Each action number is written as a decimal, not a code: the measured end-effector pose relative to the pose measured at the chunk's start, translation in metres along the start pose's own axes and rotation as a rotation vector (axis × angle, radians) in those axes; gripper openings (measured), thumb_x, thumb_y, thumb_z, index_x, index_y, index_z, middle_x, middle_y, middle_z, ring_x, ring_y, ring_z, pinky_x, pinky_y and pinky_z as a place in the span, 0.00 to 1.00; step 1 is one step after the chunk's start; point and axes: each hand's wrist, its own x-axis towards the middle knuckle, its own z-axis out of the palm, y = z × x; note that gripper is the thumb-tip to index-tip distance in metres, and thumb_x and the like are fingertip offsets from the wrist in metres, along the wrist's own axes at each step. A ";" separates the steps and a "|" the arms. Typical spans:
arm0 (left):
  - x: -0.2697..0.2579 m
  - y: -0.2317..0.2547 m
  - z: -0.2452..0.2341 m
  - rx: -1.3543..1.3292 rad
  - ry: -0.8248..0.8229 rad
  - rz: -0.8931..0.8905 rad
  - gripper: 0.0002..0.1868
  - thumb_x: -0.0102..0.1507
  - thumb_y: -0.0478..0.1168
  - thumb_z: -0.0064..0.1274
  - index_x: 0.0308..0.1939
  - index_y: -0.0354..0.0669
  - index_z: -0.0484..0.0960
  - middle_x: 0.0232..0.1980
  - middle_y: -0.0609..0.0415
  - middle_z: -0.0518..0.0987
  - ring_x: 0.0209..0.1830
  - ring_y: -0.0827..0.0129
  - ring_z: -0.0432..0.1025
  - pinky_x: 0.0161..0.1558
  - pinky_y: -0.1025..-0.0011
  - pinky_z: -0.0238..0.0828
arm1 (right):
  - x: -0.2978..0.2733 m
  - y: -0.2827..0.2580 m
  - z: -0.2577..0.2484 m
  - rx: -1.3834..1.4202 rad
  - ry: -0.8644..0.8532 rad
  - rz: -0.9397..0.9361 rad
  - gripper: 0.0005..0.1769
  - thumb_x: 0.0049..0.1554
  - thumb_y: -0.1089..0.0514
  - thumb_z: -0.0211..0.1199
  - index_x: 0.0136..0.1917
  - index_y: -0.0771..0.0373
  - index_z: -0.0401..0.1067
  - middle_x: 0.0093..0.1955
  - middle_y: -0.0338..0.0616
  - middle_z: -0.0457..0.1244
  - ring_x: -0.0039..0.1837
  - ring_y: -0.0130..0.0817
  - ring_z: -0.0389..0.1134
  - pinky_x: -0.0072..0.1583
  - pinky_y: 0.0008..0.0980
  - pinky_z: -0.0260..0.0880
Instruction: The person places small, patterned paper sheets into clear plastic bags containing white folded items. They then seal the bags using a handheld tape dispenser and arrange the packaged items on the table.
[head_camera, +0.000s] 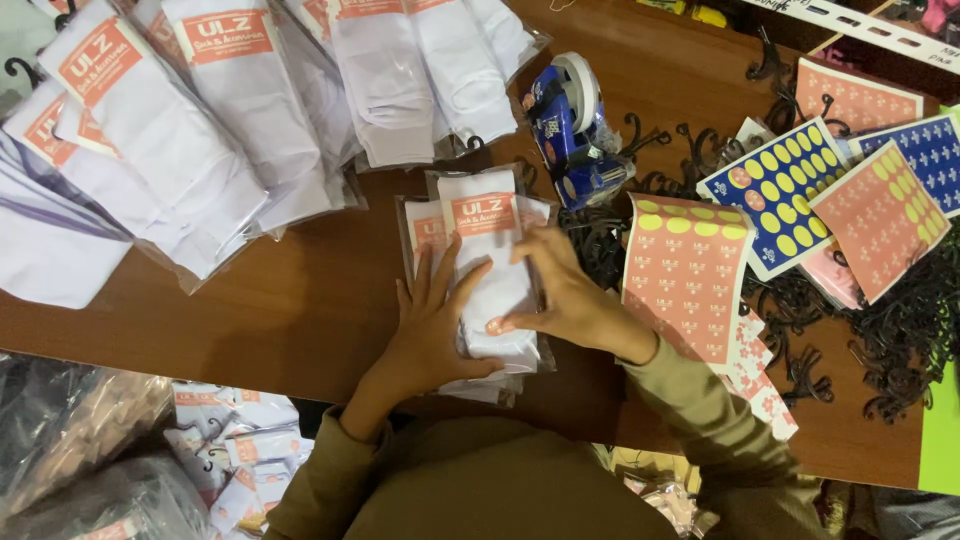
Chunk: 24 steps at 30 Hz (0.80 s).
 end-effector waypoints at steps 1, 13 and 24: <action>-0.001 0.001 0.000 0.000 0.000 0.001 0.70 0.38 0.64 0.73 0.80 0.63 0.54 0.85 0.44 0.37 0.80 0.25 0.29 0.60 0.11 0.37 | -0.009 0.005 -0.002 -0.001 0.001 0.000 0.42 0.46 0.44 0.82 0.64 0.50 0.58 0.71 0.57 0.47 0.77 0.68 0.48 0.73 0.63 0.54; -0.001 -0.007 0.003 -0.798 0.279 -0.377 0.61 0.59 0.61 0.61 0.81 0.40 0.39 0.80 0.25 0.43 0.81 0.31 0.40 0.76 0.36 0.35 | -0.040 -0.015 0.054 0.568 0.321 0.242 0.50 0.63 0.48 0.62 0.80 0.75 0.34 0.77 0.77 0.45 0.78 0.73 0.50 0.74 0.64 0.55; -0.087 -0.024 -0.033 -1.013 0.382 -0.454 0.70 0.50 0.55 0.68 0.83 0.51 0.33 0.84 0.38 0.43 0.83 0.47 0.40 0.76 0.43 0.35 | -0.033 -0.098 0.071 0.434 -0.037 -0.119 0.64 0.56 0.43 0.68 0.84 0.67 0.28 0.85 0.66 0.35 0.84 0.59 0.34 0.78 0.60 0.34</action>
